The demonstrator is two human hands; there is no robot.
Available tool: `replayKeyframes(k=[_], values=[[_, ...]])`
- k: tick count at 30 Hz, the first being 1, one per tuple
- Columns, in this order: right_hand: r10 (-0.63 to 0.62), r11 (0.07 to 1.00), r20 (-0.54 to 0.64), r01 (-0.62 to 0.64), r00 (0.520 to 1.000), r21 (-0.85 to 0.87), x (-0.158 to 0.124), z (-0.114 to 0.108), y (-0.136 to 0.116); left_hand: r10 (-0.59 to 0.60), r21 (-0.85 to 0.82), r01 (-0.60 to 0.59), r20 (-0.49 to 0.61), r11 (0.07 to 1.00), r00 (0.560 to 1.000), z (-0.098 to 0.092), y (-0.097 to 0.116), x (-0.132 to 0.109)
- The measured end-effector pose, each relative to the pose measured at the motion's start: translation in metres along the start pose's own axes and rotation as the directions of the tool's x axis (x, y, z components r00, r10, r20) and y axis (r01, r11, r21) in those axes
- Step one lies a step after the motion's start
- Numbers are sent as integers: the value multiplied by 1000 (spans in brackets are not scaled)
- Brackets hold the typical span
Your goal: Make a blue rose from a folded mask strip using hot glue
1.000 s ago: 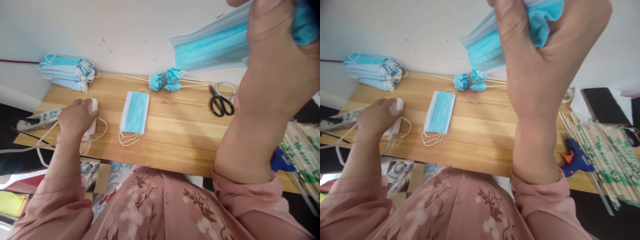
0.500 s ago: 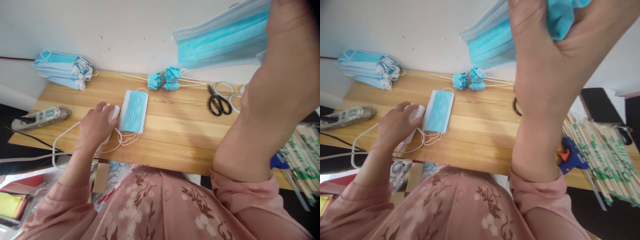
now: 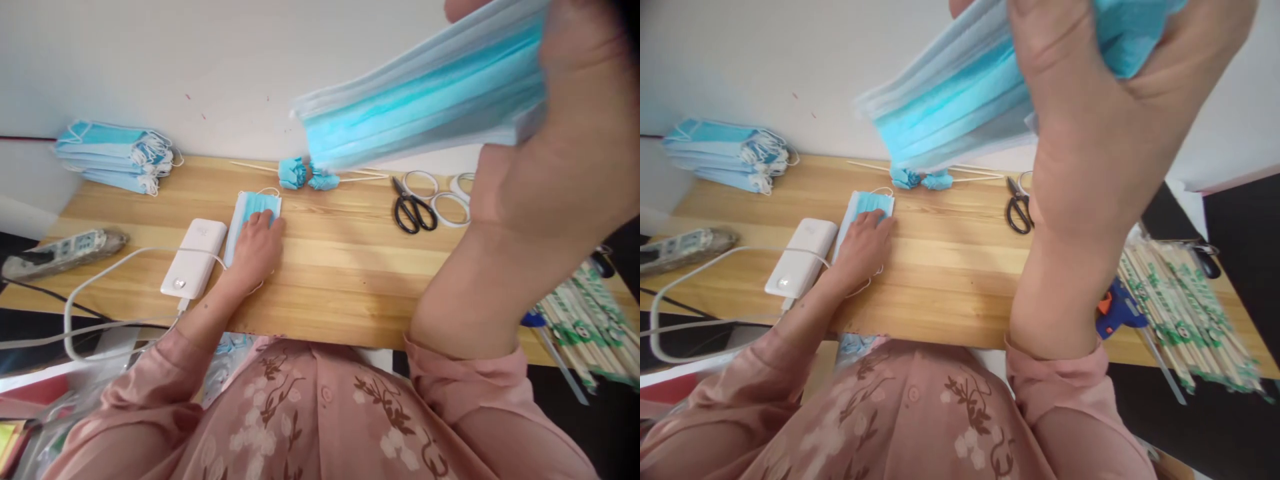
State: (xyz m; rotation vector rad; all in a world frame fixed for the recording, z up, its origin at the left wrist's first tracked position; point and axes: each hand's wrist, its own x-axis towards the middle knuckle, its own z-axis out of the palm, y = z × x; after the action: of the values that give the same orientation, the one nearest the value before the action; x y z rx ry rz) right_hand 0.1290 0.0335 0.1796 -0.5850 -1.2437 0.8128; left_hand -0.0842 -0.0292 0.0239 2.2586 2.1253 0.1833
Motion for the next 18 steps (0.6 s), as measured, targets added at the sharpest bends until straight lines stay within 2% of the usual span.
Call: replayKeyframes(k=[3,5,8,10,11,13,15,16,18], values=[[-228,957,46,233,972,-171,5,1,2,32,18,-32,19,999,999,5,-6,3],[-255,938,138,280,957,-204,7,-1,4,67,-67,-68,-18,995,998,4,-12,8],[-231,946,232,274,945,-172,7,-4,8,29,-376,-108,-210,920,977,-10,-20,28],[-158,954,291,221,943,-200,9,-6,13,-89,-613,-152,-344,775,935,-27,-19,46],[-93,957,333,176,939,-229,10,-8,17,-152,-713,-175,-370,679,916,-37,-16,55],[44,954,405,82,913,-289,13,-9,27,-168,-874,-208,-307,439,937,-55,-7,69],[112,944,462,51,880,-326,15,-10,37,-49,-962,-199,-211,187,976,-67,3,76],[129,938,478,50,869,-344,15,-10,43,30,-978,-181,-179,104,983,-69,8,77],[164,927,487,35,858,-374,16,-8,52,171,-990,-136,-129,29,977,-67,15,77]])
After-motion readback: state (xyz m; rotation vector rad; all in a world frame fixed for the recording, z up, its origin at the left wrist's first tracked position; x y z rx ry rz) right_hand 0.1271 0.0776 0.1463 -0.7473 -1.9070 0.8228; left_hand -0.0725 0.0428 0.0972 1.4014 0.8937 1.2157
